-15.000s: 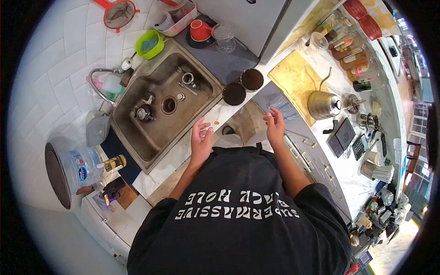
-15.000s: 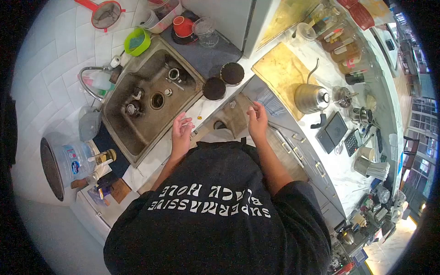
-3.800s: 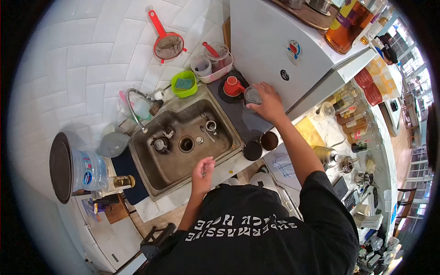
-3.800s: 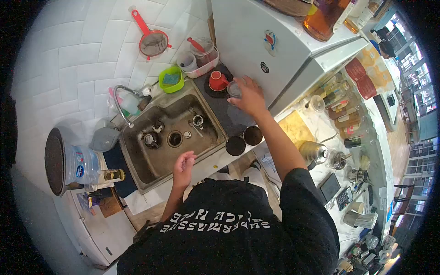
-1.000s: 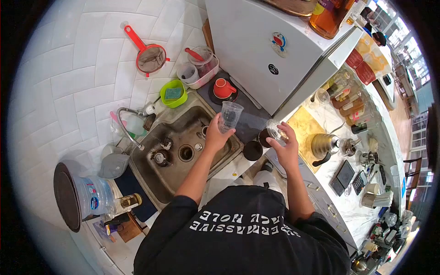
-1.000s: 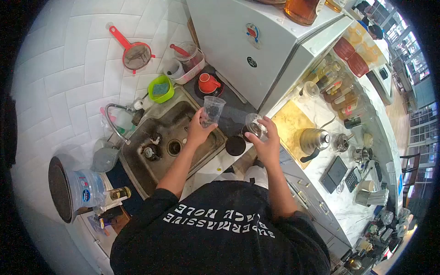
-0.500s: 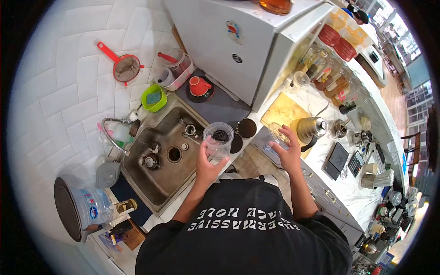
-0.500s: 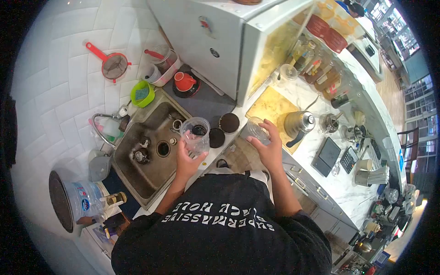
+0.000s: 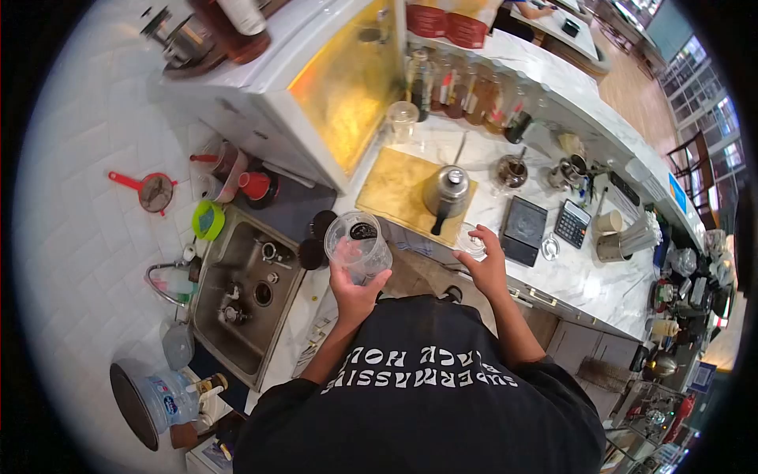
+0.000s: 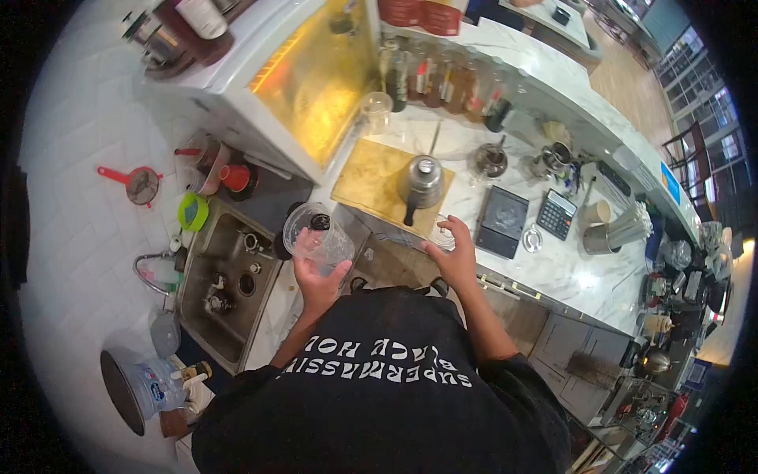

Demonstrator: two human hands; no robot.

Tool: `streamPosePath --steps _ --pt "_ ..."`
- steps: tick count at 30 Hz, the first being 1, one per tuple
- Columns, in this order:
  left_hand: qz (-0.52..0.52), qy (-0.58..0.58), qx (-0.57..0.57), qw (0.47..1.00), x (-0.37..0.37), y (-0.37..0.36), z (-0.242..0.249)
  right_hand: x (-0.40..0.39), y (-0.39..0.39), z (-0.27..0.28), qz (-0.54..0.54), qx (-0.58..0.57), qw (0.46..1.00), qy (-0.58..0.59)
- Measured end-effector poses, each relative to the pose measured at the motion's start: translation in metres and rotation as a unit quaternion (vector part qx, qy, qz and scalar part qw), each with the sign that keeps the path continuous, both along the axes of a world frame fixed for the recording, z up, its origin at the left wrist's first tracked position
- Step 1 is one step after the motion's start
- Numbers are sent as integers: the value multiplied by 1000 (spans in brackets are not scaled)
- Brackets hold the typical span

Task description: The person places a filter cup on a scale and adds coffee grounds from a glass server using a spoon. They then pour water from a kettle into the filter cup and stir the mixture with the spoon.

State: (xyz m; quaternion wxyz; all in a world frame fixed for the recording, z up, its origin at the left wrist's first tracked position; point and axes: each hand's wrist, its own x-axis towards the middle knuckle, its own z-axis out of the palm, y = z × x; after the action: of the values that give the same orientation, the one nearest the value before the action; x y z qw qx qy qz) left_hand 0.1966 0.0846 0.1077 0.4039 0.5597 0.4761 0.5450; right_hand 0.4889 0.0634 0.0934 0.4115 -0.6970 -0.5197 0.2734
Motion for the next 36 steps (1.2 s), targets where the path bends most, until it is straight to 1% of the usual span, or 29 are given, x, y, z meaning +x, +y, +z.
streamPosePath --steps 1,2,3,5,7,9,11,13,15,17,19,22,23,25,29,31,32,34,36 --pt "-6 -9 10 1000 13 -2 0 13 -4 -11 -7 -1 1000 3" --pt "-12 -6 7 1000 25 -5 0 25 -6 -24 -5 3 1000 -19" --pt "-18 0 -3 1000 36 -7 0 36 -10 -36 -4 6 999 -41" --pt "-28 7 -19 999 61 -13 -2 54 -12 -55 -5 0 999 -44" --pt "2 -34 -39 999 84 -20 -7 64 -11 -69 19 4 997 -74" --pt "7 -26 -39 999 100 -30 -12 69 -11 -80 37 -17 995 -89" --pt "15 -18 -30 999 113 -32 -16 70 -5 -86 116 -4 980 -165" --pt "36 -14 -27 999 119 -42 -15 68 1 -96 140 -22 978 -155" --pt "40 1 -36 999 118 -49 -11 65 8 -106 173 -21 970 -171" --pt "42 8 -34 999 117 -48 -9 61 14 -110 176 -12 969 -171" --pt "41 48 -33 997 110 -47 -9 54 21 -116 154 13 975 -159" --pt "44 81 -19 996 100 -39 -12 49 29 -122 155 1 975 -157" --pt "42 81 -25 996 96 -37 -13 48 28 -123 154 -5 976 -156" --pt "29 75 -18 997 93 -25 -8 48 30 -114 174 -14 965 -198" --pt "-1 42 -56 998 85 5 -8 47 24 -107 140 -7 968 -206" --pt "-31 51 -46 997 82 21 -4 48 19 -101 99 -7 983 -153" --pt "-38 49 -45 997 80 28 -7 49 16 -98 92 -9 984 -155" --pt "-61 28 -33 997 78 41 -15 51 5 -92 34 -16 991 -131" --pt "-81 38 -24 996 79 55 -26 56 -7 -85 -3 -17 993 -118"
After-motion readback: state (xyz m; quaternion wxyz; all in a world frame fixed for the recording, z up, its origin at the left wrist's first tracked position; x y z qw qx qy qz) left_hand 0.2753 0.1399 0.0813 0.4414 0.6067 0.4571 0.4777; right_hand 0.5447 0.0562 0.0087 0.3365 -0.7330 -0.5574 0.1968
